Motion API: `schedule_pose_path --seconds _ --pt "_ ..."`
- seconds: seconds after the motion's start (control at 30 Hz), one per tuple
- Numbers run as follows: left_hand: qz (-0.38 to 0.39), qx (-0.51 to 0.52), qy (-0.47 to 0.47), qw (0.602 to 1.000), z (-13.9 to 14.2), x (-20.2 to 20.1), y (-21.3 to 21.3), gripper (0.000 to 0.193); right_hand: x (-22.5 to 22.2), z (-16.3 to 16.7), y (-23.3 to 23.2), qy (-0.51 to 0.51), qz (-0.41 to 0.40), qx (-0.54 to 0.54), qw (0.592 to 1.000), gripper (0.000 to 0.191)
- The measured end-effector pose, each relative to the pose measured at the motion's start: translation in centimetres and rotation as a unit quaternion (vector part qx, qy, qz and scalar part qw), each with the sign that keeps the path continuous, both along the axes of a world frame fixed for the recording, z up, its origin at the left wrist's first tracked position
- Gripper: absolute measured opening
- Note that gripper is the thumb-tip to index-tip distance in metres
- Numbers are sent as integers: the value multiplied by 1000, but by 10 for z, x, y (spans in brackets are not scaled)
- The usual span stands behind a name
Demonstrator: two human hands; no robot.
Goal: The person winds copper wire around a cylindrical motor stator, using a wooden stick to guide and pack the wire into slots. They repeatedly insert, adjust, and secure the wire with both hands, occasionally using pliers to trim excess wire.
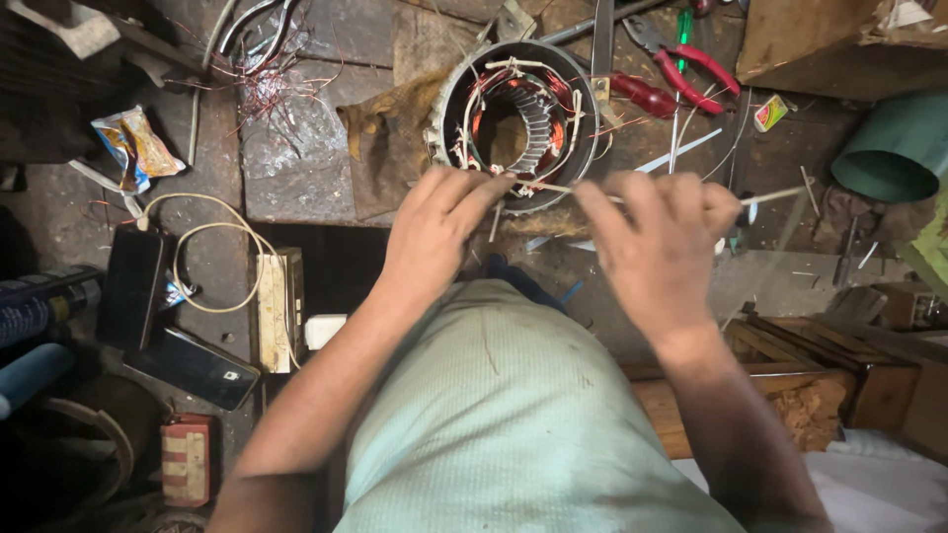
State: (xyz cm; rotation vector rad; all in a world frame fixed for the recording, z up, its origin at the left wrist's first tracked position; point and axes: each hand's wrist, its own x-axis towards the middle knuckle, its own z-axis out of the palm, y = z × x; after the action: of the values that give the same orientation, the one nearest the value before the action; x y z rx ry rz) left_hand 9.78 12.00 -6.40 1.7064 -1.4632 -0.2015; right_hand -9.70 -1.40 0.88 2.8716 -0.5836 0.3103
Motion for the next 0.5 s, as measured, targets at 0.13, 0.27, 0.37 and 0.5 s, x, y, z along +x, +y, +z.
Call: schedule_pose_path --seconds 0.13,0.27,0.37,0.5 --pt "-9 5 7 1000 -3 0 -13 40 17 11 8 41 39 -32 998 34" --pt "-24 -18 23 999 -6 -3 -21 34 18 9 6 -5 5 62 998 32" --pt "-41 -7 21 999 -11 -8 -26 33 4 2 4 -51 -38 138 988 29" --pt "-71 -9 -25 997 -19 -16 -31 28 -18 -16 6 -94 -76 265 957 30"
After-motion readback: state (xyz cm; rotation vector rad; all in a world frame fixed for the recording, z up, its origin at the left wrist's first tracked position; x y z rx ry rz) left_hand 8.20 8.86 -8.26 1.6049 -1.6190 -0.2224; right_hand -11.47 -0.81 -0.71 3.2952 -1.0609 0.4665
